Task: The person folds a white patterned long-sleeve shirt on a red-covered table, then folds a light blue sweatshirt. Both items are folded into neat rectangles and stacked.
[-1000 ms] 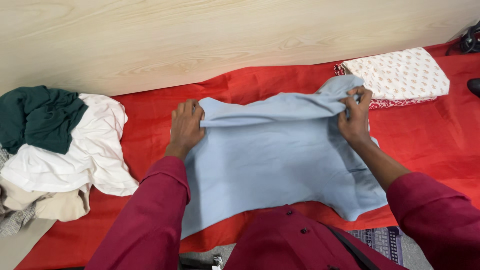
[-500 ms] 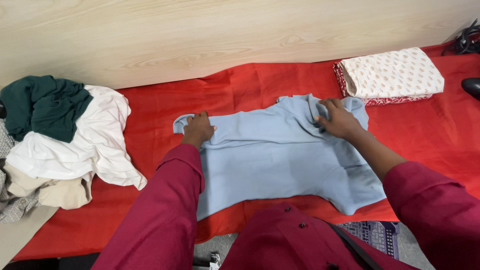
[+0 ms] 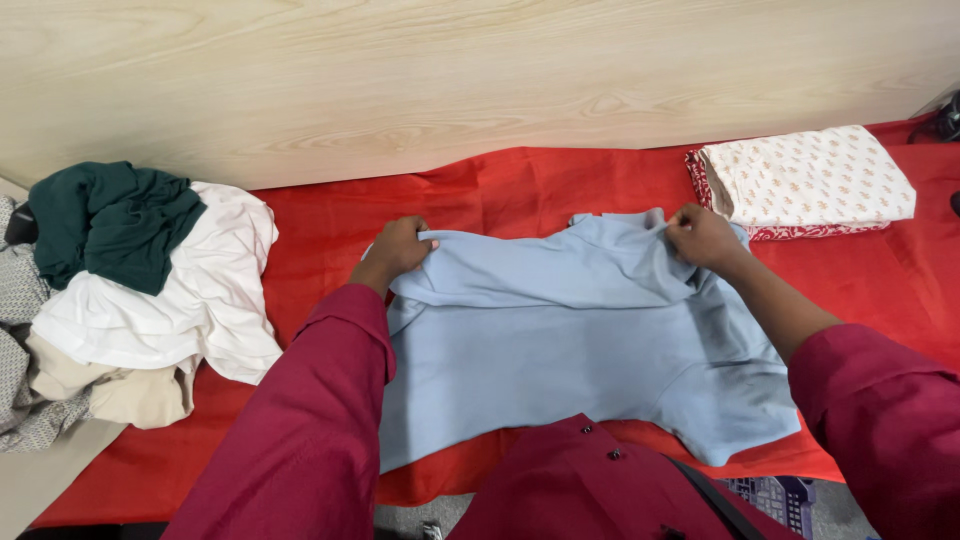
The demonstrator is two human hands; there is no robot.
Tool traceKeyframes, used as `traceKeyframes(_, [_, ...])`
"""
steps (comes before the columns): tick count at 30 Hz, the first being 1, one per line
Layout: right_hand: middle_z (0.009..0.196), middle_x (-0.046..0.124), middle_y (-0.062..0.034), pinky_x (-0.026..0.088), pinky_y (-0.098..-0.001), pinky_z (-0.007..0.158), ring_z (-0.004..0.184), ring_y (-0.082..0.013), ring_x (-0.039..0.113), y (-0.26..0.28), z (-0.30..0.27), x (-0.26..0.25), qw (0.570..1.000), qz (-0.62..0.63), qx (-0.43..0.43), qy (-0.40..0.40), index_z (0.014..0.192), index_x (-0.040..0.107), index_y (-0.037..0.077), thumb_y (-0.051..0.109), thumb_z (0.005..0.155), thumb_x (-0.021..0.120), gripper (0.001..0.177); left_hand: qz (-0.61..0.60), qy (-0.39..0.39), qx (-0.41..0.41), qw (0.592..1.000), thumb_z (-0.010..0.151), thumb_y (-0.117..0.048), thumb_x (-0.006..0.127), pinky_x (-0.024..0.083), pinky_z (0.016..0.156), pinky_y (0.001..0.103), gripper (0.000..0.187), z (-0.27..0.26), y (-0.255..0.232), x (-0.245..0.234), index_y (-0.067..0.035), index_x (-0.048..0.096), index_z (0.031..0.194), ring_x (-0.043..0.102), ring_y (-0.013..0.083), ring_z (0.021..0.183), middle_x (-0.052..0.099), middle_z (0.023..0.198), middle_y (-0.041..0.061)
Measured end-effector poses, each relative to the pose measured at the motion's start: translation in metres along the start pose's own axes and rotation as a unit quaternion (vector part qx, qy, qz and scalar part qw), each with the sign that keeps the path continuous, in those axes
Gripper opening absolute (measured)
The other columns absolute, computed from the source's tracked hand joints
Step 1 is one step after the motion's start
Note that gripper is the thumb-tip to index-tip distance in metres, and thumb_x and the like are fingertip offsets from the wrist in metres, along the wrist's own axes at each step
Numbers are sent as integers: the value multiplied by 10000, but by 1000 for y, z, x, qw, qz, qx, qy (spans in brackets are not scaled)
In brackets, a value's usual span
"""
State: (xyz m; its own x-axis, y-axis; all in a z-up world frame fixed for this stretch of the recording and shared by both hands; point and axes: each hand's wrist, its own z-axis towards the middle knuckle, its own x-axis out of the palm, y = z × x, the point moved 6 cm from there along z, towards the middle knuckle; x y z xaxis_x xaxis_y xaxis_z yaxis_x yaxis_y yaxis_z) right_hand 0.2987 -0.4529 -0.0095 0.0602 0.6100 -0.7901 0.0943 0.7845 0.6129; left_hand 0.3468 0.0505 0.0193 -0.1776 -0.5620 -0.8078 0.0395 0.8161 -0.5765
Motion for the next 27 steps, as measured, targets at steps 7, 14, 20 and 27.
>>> traceKeyframes(7, [843, 695, -143, 579, -268, 542, 633, -147, 710, 40, 35, -45, 946, 311, 45, -80, 1000, 551, -4, 95, 1056, 519, 118, -161, -47, -50, 985, 945, -153, 702, 595, 672, 418, 230, 32, 1, -32, 7, 625, 1091, 750, 232, 699, 741, 842, 161])
traceKeyframes(14, [1506, 390, -186, 511, -423, 1015, 1336, -354, 496, 109, 5, -58, 925, 65, -314, -204, 1306, 572, -30, -165, 771, 562, 551, 16, -251, 40, 967, 857, -188, 786, 188, 1144, 676, 692, 33, -12, -37, -47, 449, 1445, 186, 380, 1496, 46, 1659, 225])
traceKeyframes(20, [1476, 425, -160, 550, -332, 904, 1261, -300, 590, 58, -17, -14, 968, 90, -168, -166, 1208, 625, -10, -131, 855, 506, 392, 35, -186, -72, 979, 926, -263, 733, 218, 1168, 673, 702, -1, 19, 17, -99, 395, 1520, 66, 393, 1548, -4, 1690, 162])
traceKeyframes(27, [1395, 485, -178, 462, -451, 1137, 1335, -362, 522, -20, -89, 7, 964, -38, -99, -242, 1132, 645, -2, -95, 910, 627, 241, 42, -248, -181, 951, 1014, -345, 620, 288, 1099, 619, 602, -87, 64, 55, -22, 416, 1479, 253, 386, 1464, 195, 1632, 177])
